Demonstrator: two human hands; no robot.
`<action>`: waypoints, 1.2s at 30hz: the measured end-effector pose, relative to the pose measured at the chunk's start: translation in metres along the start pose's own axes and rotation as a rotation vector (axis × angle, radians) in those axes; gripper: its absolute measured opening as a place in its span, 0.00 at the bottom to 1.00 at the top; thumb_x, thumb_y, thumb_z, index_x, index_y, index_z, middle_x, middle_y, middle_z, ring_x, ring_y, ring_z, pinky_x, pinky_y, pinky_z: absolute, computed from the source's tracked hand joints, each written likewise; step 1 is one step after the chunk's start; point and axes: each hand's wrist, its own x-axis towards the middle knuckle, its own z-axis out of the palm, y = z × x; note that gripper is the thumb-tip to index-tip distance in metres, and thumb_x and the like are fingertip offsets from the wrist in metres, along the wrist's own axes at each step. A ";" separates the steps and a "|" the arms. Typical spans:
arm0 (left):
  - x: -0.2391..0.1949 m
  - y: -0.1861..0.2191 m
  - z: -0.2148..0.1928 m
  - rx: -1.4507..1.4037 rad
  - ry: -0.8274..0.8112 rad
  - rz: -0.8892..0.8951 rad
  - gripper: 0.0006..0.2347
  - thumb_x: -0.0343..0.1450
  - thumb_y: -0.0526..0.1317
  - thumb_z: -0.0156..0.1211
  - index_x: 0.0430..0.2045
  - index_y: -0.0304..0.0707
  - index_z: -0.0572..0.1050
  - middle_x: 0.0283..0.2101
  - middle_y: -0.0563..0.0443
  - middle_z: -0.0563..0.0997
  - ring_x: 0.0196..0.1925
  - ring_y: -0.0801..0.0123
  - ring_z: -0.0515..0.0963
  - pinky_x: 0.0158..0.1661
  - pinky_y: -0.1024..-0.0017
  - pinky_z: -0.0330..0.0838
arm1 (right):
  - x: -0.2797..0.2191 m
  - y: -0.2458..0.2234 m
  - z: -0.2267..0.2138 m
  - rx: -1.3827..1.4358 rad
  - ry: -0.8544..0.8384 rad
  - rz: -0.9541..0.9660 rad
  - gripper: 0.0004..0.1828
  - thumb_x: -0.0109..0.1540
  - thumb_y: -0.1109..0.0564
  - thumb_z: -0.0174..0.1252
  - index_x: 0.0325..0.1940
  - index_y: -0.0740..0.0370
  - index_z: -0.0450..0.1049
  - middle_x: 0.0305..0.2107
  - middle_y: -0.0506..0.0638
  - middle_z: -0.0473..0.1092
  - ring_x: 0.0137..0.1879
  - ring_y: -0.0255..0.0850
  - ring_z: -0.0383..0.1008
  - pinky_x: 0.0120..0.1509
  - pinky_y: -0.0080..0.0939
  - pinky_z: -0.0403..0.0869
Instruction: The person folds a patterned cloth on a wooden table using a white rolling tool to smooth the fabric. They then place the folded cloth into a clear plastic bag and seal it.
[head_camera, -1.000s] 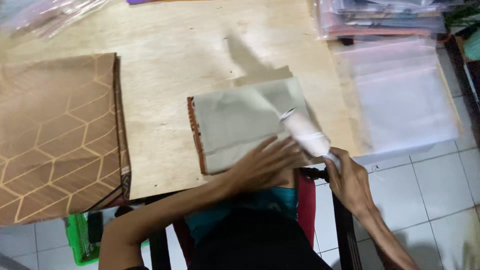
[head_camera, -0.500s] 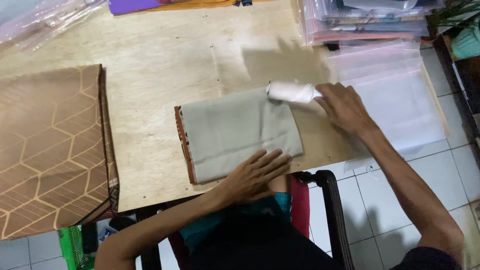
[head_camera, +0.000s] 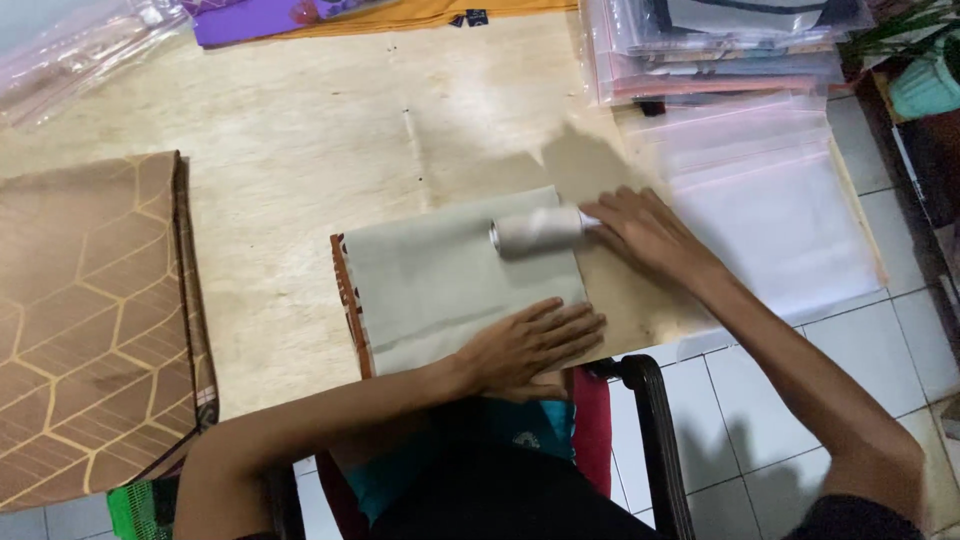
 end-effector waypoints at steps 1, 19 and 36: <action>0.001 -0.001 -0.001 0.002 -0.001 -0.001 0.36 0.73 0.64 0.41 0.71 0.35 0.58 0.73 0.38 0.63 0.77 0.50 0.60 0.74 0.52 0.50 | 0.012 0.009 0.009 0.001 0.001 -0.002 0.12 0.72 0.54 0.47 0.57 0.52 0.72 0.39 0.53 0.73 0.50 0.54 0.72 0.55 0.54 0.68; 0.002 0.000 -0.005 0.004 -0.009 -0.015 0.35 0.73 0.64 0.44 0.70 0.38 0.60 0.74 0.41 0.62 0.78 0.51 0.58 0.74 0.55 0.52 | 0.012 0.011 0.027 0.015 0.003 -0.172 0.13 0.73 0.46 0.44 0.55 0.51 0.69 0.36 0.50 0.68 0.46 0.50 0.69 0.54 0.49 0.67; -0.055 -0.012 -0.073 -0.053 0.106 -0.632 0.37 0.71 0.64 0.55 0.71 0.41 0.55 0.72 0.41 0.58 0.76 0.43 0.54 0.68 0.44 0.52 | -0.092 -0.136 0.055 0.749 0.143 0.337 0.20 0.72 0.52 0.44 0.66 0.63 0.64 0.48 0.65 0.74 0.53 0.55 0.76 0.59 0.57 0.74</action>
